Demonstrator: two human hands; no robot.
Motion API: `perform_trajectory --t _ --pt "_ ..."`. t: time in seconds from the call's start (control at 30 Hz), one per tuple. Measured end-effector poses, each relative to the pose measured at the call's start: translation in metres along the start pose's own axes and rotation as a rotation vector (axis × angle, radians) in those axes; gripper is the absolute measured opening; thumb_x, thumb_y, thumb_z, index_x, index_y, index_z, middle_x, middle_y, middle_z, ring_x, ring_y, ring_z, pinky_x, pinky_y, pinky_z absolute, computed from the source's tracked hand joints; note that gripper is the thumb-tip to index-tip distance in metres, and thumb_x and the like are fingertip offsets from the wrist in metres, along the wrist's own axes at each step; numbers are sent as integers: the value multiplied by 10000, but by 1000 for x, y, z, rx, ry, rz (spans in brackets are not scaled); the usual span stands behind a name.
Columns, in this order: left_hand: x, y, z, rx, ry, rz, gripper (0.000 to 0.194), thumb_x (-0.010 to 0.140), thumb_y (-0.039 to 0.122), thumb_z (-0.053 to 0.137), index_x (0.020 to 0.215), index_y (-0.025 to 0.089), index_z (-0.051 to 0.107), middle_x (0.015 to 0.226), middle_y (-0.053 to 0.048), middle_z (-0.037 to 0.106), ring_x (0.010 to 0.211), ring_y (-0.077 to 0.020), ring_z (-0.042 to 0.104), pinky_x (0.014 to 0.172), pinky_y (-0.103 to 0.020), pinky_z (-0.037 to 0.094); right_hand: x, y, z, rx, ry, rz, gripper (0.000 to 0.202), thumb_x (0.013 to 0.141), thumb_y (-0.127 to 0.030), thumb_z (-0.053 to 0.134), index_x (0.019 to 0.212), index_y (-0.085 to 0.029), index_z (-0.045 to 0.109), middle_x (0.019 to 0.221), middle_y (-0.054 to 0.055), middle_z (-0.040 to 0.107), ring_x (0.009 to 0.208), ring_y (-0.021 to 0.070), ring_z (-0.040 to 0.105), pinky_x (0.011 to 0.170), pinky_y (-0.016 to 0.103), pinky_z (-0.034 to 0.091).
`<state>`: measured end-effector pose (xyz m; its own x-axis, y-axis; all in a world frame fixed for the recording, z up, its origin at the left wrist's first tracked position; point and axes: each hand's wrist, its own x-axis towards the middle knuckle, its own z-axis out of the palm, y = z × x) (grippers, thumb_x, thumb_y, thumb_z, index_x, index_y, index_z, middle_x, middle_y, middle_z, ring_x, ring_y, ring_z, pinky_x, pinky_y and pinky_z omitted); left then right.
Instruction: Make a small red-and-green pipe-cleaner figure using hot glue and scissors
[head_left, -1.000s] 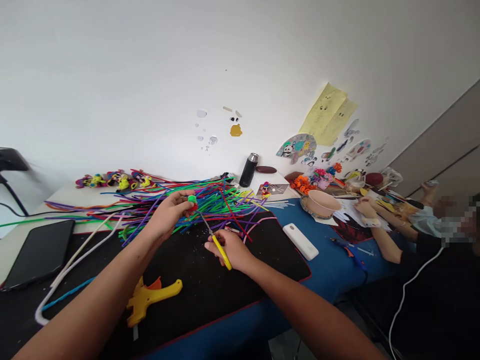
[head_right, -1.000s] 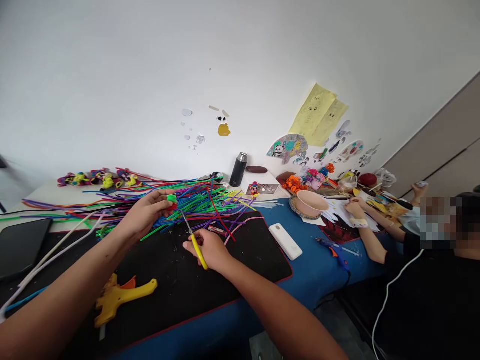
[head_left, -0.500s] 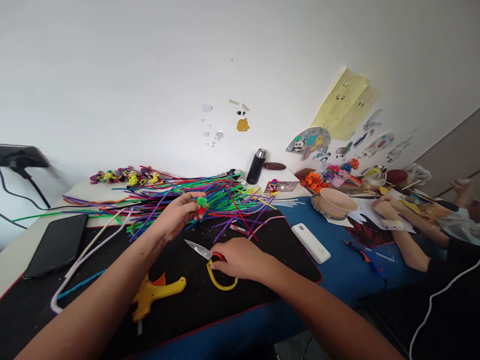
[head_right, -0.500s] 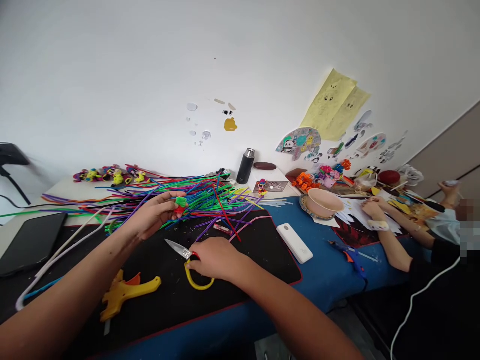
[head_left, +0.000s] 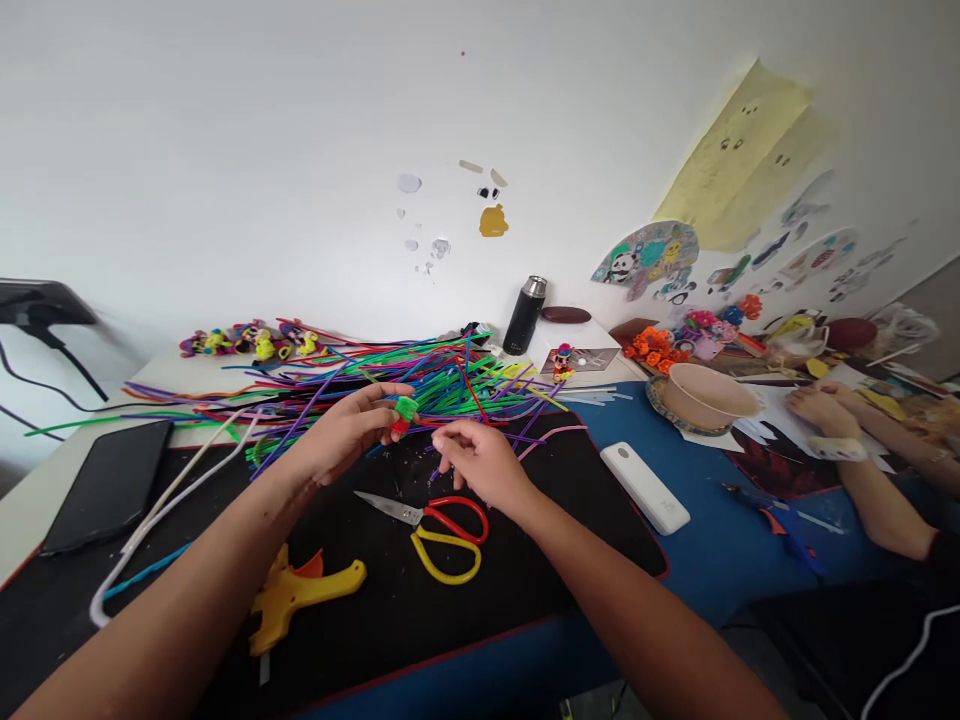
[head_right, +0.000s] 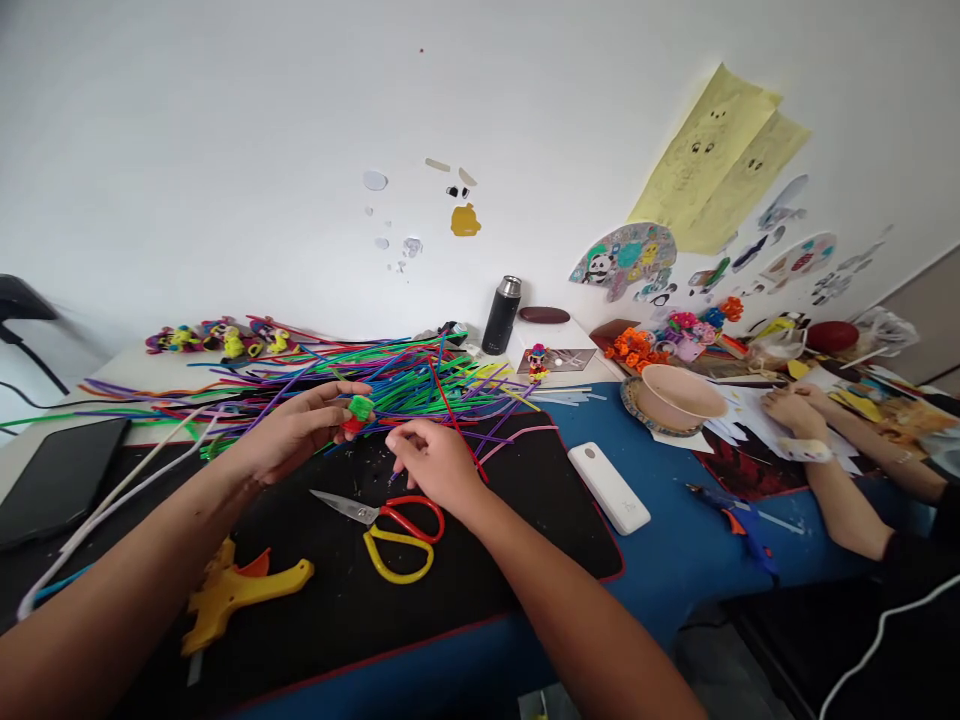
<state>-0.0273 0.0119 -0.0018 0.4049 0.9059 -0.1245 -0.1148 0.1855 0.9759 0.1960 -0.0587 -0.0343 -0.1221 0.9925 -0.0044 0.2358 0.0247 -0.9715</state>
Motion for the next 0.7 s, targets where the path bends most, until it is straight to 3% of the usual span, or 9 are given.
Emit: perform_trajectory --t 0.2,0.33,0.5,0.7 --pt "-1 0 5 121 -32 -54 511 657 311 825 1150 198 749 789 -17 702 696 -210 600 660 -344 459 25 6 7 204 34 -1 461 930 -609 745 1103 -182 712 806 -16 700 443 91 576 416 219 375" --pt "0 1 4 263 -66 -67 496 691 332 781 1172 224 732 795 -8 691 700 -222 594 670 -351 470 36 6 18 218 -17 -16 485 920 -632 751 1136 -198 719 862 -6 707 478 92 603 424 216 370" --pt "2 1 -4 304 -73 -92 544 718 368 767 1236 240 664 830 -2 706 714 -223 605 676 -346 468 50 12 31 239 -33 -29 459 893 -626 782 1086 -213 722 794 -31 659 472 95 580 443 225 362" --pt "10 -10 -5 374 64 -16 432 712 396 786 1097 241 666 915 -17 699 782 -232 644 717 -357 511 50 27 40 356 -14 55 475 859 -659 801 963 -231 623 595 -84 576 420 110 507 429 233 349"
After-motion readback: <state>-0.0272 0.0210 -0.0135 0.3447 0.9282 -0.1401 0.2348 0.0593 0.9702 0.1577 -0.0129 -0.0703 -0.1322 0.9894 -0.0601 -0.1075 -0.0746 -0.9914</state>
